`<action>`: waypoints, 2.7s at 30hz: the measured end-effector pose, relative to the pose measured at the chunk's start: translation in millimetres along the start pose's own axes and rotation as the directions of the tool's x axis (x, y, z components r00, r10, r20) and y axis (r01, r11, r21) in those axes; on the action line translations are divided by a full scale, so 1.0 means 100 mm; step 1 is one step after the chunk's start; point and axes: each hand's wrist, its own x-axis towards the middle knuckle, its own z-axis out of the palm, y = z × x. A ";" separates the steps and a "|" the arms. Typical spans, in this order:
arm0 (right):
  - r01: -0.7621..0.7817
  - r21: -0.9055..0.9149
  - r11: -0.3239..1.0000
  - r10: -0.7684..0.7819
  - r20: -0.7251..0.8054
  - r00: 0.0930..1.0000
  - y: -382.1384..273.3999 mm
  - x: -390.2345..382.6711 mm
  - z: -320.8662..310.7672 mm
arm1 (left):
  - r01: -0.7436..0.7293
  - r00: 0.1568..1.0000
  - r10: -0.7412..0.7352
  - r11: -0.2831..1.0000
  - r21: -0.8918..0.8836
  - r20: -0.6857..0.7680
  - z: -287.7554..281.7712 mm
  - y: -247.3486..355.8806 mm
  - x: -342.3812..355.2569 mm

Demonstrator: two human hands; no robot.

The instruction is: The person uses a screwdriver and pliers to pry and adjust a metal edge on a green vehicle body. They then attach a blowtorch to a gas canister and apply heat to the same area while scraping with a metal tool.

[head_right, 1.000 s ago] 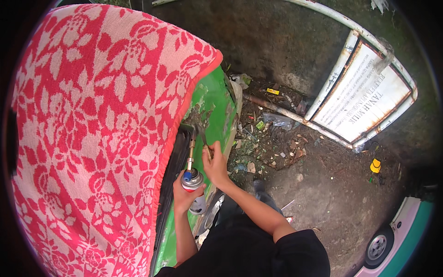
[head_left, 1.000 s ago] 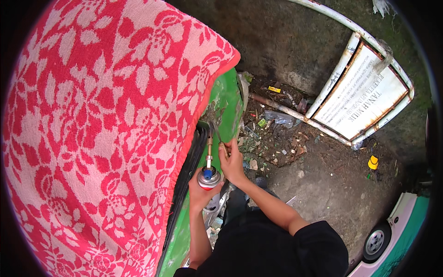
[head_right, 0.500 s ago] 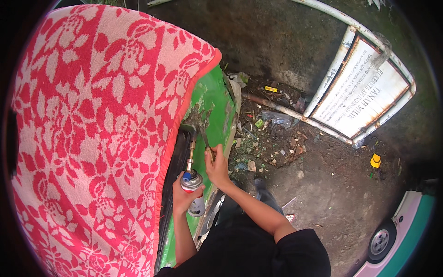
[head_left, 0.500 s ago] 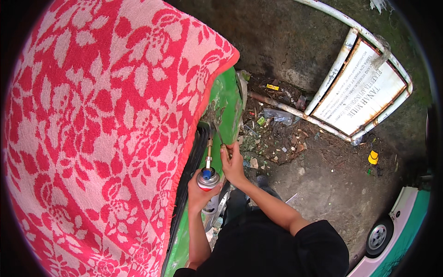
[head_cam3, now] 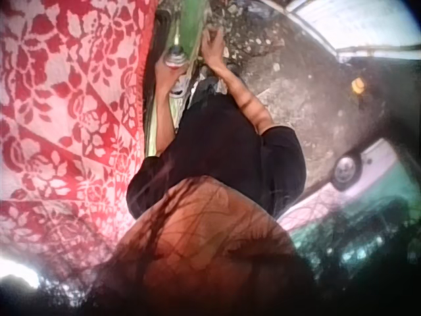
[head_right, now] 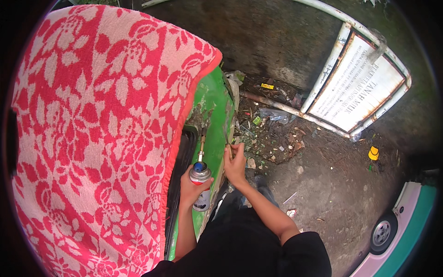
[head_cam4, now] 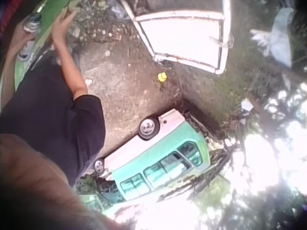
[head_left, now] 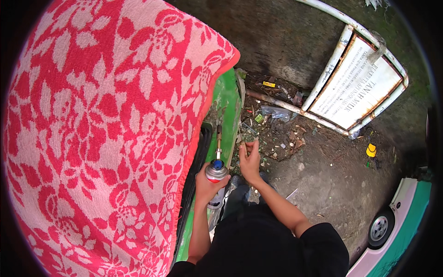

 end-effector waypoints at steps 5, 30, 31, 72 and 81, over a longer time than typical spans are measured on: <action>0.022 0.000 1.000 -0.022 0.017 1.000 -0.06 0.05 -0.05 | -0.013 1.000 0.013 1.000 -0.013 -0.004 0.05 -0.03 0.04; -0.046 0.045 0.998 0.039 0.136 0.990 0.02 -0.03 -0.04 | 0.034 0.999 -0.035 0.999 -0.023 -0.037 0.13 -0.06 -0.02; -0.037 0.044 0.998 0.031 0.136 0.990 0.00 -0.03 -0.04 | 0.031 0.999 -0.032 0.999 -0.017 -0.037 0.13 -0.06 -0.02; 0.151 0.112 0.982 -0.164 0.108 0.981 -0.16 -0.16 0.45 | 0.037 0.998 -0.032 0.996 -0.080 0.057 -0.19 0.38 -0.01; 0.085 0.093 0.992 -0.098 0.148 0.984 -0.32 -0.08 0.43 | 0.064 0.997 -0.060 0.995 -0.076 0.058 -0.27 0.31 -0.04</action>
